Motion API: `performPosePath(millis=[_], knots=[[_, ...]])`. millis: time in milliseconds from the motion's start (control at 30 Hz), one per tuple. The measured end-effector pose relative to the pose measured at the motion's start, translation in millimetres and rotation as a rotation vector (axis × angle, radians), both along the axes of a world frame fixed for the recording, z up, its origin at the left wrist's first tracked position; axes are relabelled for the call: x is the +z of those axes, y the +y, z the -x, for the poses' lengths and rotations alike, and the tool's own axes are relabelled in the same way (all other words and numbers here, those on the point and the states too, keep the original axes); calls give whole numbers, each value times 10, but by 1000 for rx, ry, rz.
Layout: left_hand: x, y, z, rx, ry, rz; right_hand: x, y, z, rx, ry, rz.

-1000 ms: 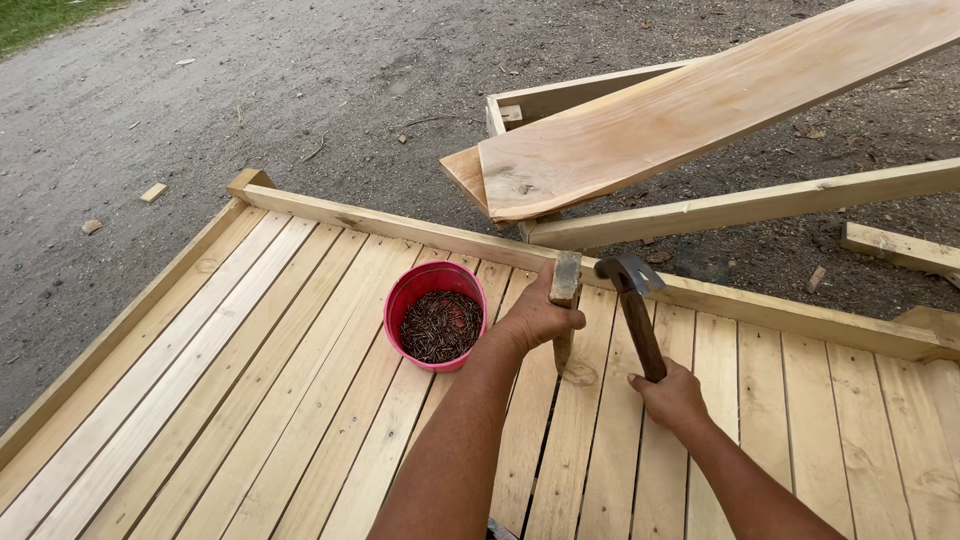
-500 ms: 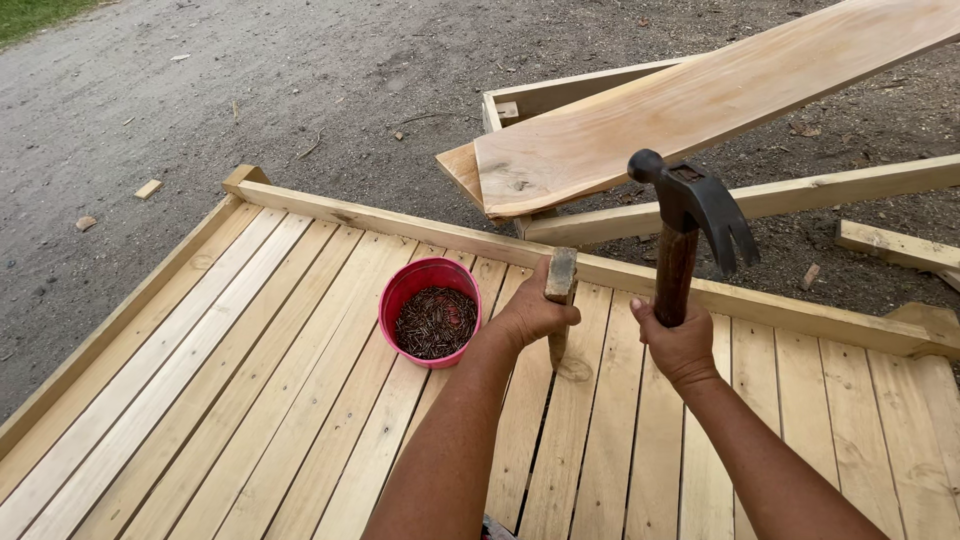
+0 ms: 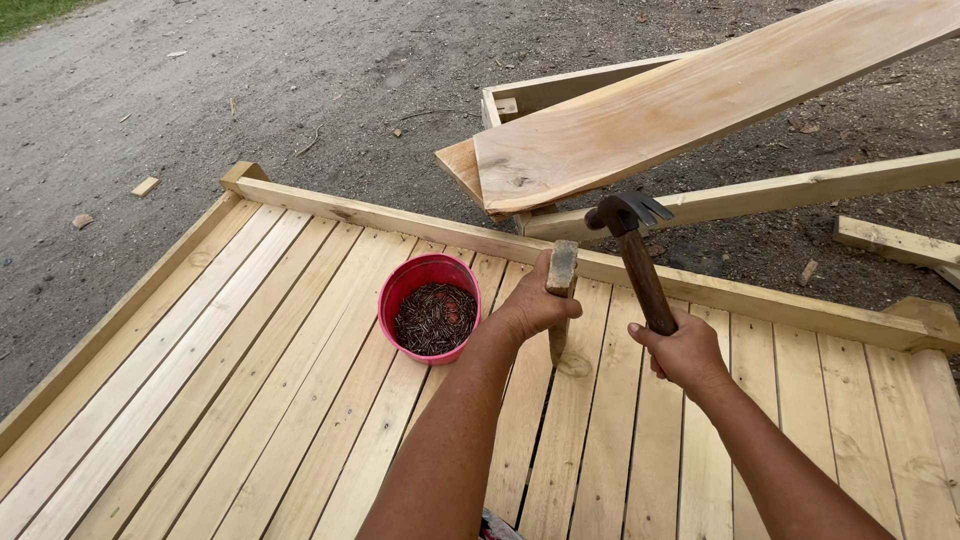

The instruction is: The person hammers nails into the slatted boards of a wooden frame laid on the ground, taking nails from a pink bucket of nails. They hold a small wood block in one hand and a claw hammer in the other, driving nails one at a time along the frame edge.

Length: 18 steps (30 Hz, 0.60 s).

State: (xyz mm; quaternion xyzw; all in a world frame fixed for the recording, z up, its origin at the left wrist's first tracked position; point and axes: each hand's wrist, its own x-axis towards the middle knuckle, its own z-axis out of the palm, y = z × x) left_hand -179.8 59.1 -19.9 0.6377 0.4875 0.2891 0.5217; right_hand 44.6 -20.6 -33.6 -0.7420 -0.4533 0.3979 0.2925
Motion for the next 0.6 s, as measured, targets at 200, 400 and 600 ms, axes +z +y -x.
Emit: performPosePath(millis=[200, 400, 600], knots=[[-1, 19, -10, 7, 8, 45, -349, 101, 37, -47, -88, -54], [8, 7, -11, 15, 24, 53, -740, -48, -207, -1, 34, 445], [181, -67, -173, 25, 63, -33, -851, -386, -82, -47, 21, 464]])
